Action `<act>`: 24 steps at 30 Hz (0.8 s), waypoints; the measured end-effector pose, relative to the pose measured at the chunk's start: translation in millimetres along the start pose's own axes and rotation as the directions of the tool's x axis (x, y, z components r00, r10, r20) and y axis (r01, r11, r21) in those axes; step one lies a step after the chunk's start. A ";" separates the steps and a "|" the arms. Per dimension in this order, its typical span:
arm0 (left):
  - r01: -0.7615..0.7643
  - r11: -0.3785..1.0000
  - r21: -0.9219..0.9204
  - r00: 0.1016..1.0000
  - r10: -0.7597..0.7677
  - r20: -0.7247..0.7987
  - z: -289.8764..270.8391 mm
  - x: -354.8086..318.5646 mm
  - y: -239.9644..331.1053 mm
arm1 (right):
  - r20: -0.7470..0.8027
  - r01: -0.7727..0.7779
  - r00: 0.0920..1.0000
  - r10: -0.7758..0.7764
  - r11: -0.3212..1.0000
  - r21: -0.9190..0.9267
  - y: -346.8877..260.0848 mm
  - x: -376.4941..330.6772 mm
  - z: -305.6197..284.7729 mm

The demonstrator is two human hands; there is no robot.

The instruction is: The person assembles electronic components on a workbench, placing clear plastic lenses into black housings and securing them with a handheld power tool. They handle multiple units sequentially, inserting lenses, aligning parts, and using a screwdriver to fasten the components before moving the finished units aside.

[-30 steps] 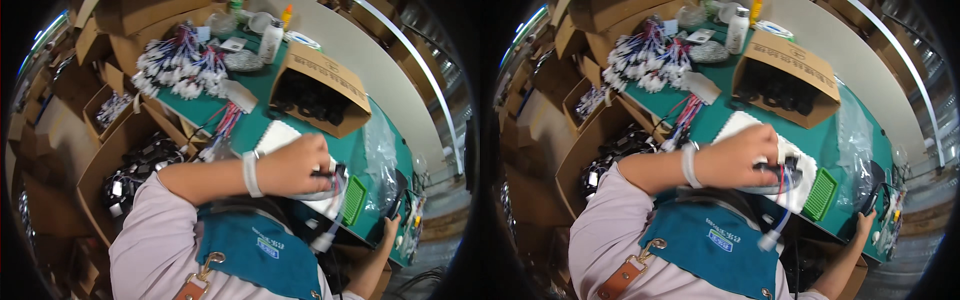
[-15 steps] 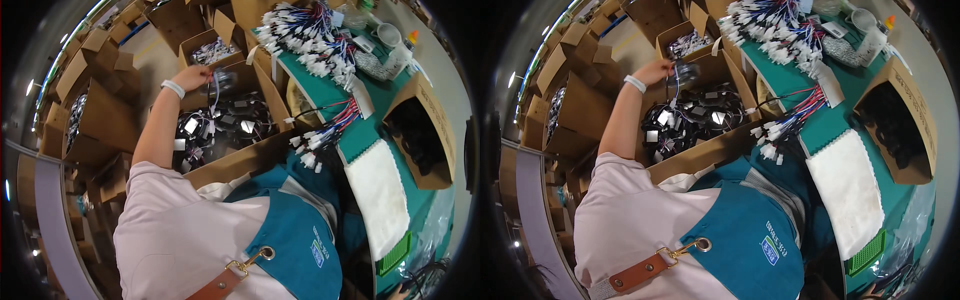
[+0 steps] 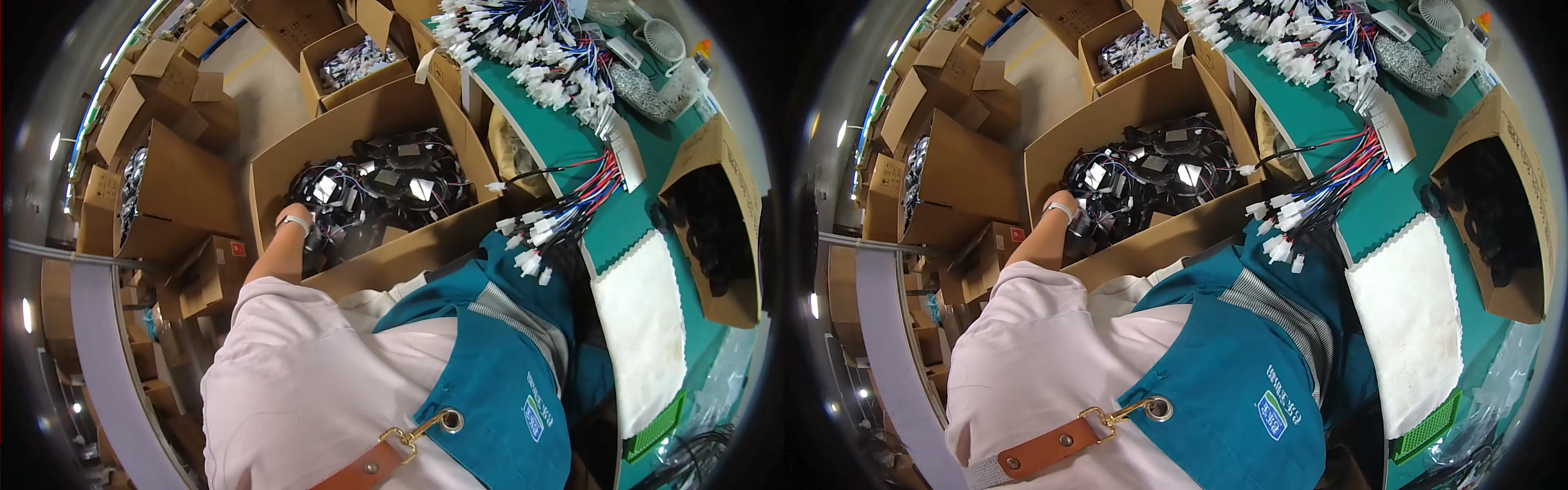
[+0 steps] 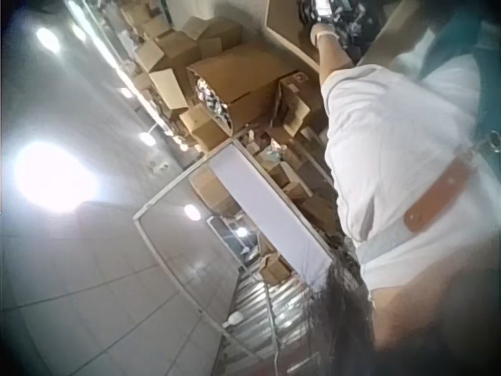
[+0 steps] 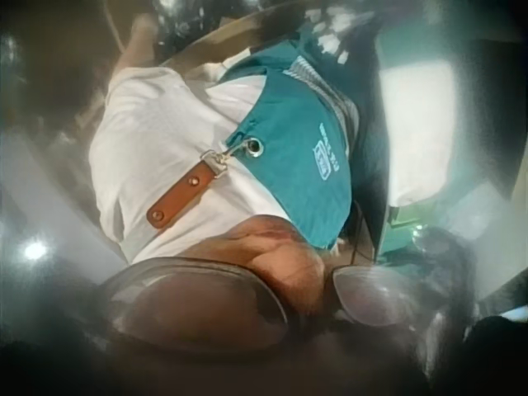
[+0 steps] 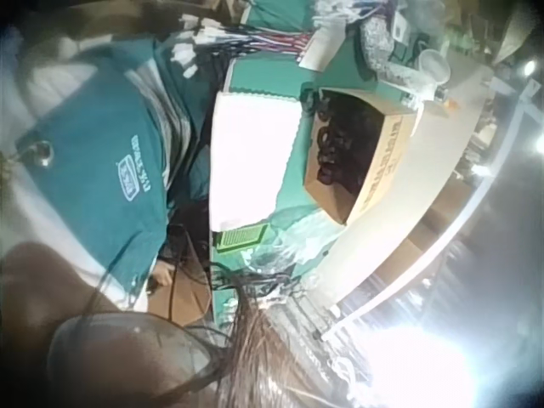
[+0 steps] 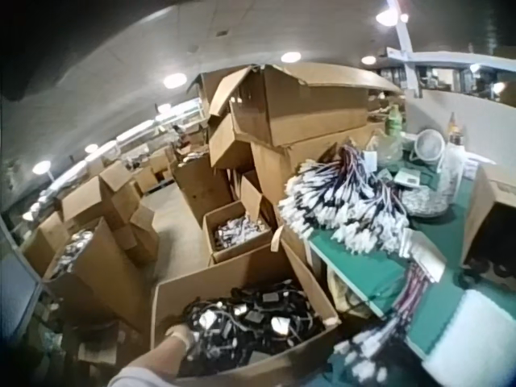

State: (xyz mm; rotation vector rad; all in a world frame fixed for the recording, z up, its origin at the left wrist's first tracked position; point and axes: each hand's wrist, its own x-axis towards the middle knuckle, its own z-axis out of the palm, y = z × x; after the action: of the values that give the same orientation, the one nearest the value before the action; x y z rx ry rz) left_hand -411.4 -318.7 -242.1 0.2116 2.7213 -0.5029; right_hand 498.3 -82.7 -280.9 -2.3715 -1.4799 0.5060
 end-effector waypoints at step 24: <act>-0.904 -0.378 -0.200 0.098 0.272 -0.957 -201.7 -255.7 239.3 | 0.272 -0.818 0.379 0.885 0.183 0.545 220.3 -233.2 90.0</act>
State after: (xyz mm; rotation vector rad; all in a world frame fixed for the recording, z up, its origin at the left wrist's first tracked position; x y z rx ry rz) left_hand -190.9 -42.8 -45.8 1.8340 1.8284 1.8883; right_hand 538.9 -381.0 -423.9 -2.3306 0.3351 0.8957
